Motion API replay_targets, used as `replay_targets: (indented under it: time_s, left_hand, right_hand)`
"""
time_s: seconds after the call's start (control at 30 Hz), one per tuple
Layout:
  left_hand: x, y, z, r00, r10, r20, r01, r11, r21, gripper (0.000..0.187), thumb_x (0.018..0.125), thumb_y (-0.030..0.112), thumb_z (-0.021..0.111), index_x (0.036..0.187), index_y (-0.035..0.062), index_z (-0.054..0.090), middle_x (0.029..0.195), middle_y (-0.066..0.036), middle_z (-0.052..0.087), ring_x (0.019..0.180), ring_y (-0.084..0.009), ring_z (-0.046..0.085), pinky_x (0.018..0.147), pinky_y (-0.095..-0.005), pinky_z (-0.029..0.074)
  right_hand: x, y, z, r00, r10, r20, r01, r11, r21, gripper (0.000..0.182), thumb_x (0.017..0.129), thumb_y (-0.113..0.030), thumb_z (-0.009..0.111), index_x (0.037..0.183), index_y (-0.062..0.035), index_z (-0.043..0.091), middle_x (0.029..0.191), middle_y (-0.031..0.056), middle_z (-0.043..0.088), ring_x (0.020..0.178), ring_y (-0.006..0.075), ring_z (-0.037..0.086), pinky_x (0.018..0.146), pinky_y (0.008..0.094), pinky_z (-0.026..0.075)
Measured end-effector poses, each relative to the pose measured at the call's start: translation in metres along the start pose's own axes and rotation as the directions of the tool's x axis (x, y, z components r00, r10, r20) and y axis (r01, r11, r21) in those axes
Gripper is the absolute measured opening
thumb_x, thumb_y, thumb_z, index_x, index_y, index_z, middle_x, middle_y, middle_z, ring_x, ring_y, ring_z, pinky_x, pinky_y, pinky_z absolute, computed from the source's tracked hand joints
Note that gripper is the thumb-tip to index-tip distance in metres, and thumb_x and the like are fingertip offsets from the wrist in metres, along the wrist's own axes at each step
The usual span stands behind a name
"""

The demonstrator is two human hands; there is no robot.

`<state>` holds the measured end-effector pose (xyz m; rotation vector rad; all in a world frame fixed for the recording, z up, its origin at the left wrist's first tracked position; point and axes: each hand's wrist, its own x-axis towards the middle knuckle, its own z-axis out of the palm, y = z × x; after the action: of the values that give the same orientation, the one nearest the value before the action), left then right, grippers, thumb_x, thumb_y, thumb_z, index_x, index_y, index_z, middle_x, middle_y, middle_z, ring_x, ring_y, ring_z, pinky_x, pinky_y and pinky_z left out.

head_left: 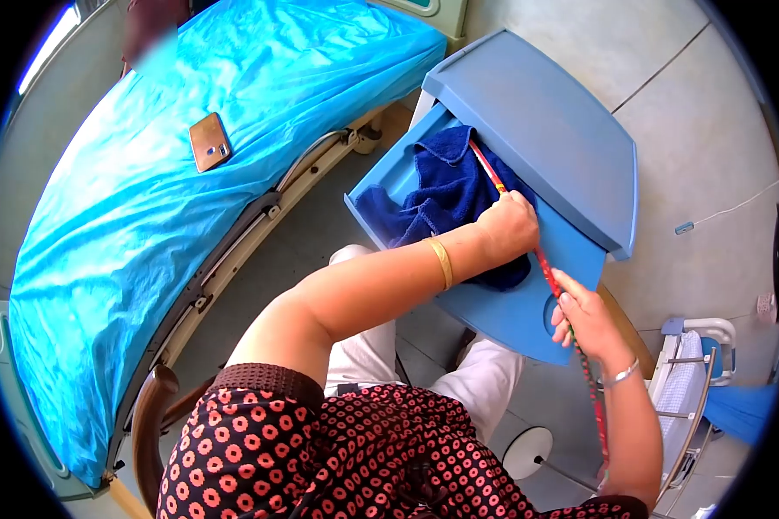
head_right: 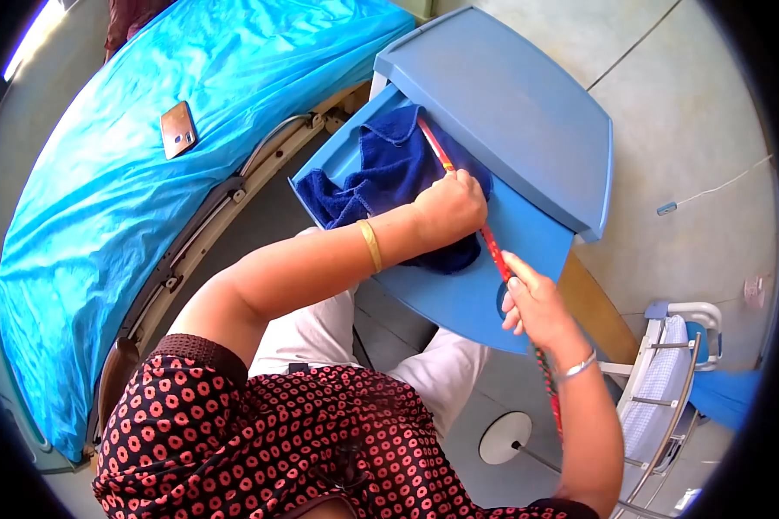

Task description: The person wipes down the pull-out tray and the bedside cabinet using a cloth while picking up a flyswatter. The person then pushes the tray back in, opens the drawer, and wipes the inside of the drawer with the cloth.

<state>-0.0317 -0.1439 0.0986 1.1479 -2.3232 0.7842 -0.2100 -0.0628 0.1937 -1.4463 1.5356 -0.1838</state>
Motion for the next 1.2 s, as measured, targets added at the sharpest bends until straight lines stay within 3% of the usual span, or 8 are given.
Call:
replay_targets:
  time_s: [0.07,0.13,0.2,0.27,0.33,0.43,0.73,1.2]
  left_hand:
    - [-0.002,0.002,0.000,1.000,0.012,0.000,-0.012,1.000,0.018,0.017,0.064,0.019,0.058,0.061,0.0026,0.061,0.063,-0.009,0.056,0.061,-0.0197,0.051,0.050,-0.0290,0.044]
    - [-0.004,0.000,0.001,1.000,0.018,0.004,-0.018,0.999,0.034,0.017,0.064,0.019,0.058,0.061,0.0027,0.060,0.064,-0.009,0.056,0.062,-0.0200,0.051,0.051,-0.0294,0.045]
    - [-0.006,-0.007,0.003,0.997,0.028,-0.073,-0.034,0.996,-0.082,0.019,0.067,0.022,0.059,0.062,0.0042,0.060,0.065,-0.008,0.055,0.065,-0.0205,0.052,0.057,-0.0291,0.046]
    - [-0.008,-0.008,0.002,0.998,-0.018,-0.066,0.006,0.985,-0.173,0.023,0.069,0.027,0.060,0.062,0.0055,0.060,0.067,-0.007,0.054,0.069,-0.0207,0.052,0.061,-0.0278,0.046]
    - [-0.012,-0.010,-0.002,0.997,-0.031,-0.064,0.013,0.967,-0.253,0.026,0.070,0.032,0.062,0.062,0.0071,0.059,0.066,-0.006,0.053,0.072,-0.0198,0.051,0.065,-0.0278,0.045]
    - [-0.018,-0.016,-0.013,0.998,0.063,0.003,-0.055,0.892,-0.449,0.026,0.069,0.033,0.064,0.062,0.0077,0.058,0.068,-0.006,0.052,0.075,-0.0201,0.050,0.072,-0.0299,0.042]
    - [-0.023,-0.028,-0.006,0.991,0.014,-0.130,-0.091,0.790,-0.607,0.023,0.073,0.027,0.063,0.069,0.0060,0.056,0.079,-0.008,0.052,0.087,-0.0259,0.048,0.078,-0.0360,0.037]
    - [-0.012,-0.030,-0.011,0.991,0.051,0.120,0.031,0.800,-0.600,0.021,0.075,0.028,0.062,0.071,0.0075,0.060,0.087,-0.008,0.054,0.090,-0.0244,0.049,0.083,-0.0361,0.036]
  right_hand:
    - [0.005,0.010,-0.005,0.999,0.030,0.033,-0.030,0.999,-0.013,0.044,0.091,-0.012,0.043,0.134,-0.0050,0.035,0.068,0.0040,0.053,0.052,0.0098,0.052,0.047,0.0249,0.043]
    - [0.007,0.023,-0.005,0.980,-0.194,0.040,0.194,0.895,-0.402,0.043,0.090,-0.017,0.044,0.131,-0.0061,0.040,0.067,0.0045,0.053,0.056,0.0119,0.055,0.050,0.0252,0.047]
    - [-0.007,0.024,0.002,0.955,-0.293,0.044,0.286,0.873,-0.396,0.045,0.091,-0.016,0.042,0.134,-0.0076,0.036,0.065,0.0036,0.053,0.049,0.0097,0.051,0.044,0.0227,0.043]
    - [-0.035,0.008,0.018,0.995,-0.095,-0.009,0.096,0.994,0.045,0.050,0.090,-0.013,0.040,0.138,-0.0094,0.028,0.065,0.0053,0.054,0.046,0.0104,0.050,0.042,0.0234,0.042]
    - [-0.048,0.015,0.032,0.995,-0.095,-0.020,0.097,0.989,0.108,0.052,0.093,-0.015,0.038,0.141,-0.0112,0.019,0.062,0.0049,0.052,0.041,0.0096,0.044,0.039,0.0233,0.039]
    - [-0.061,0.026,0.051,0.991,-0.052,0.127,-0.034,0.800,0.598,0.051,0.096,-0.026,0.038,0.142,-0.0189,0.018,0.053,0.0025,0.040,0.035,0.0094,0.035,0.034,0.0230,0.033]
    - [-0.062,-0.003,0.069,0.997,0.008,0.079,-0.056,0.775,0.630,0.046,0.097,-0.014,0.030,0.141,-0.0130,0.019,0.055,0.0019,0.041,0.038,0.0079,0.034,0.035,0.0214,0.034]
    - [-0.061,-0.011,0.052,0.992,0.048,0.118,-0.103,0.844,0.526,0.048,0.096,-0.016,0.030,0.142,-0.0145,0.015,0.051,0.0027,0.039,0.034,0.0099,0.033,0.034,0.0241,0.033]
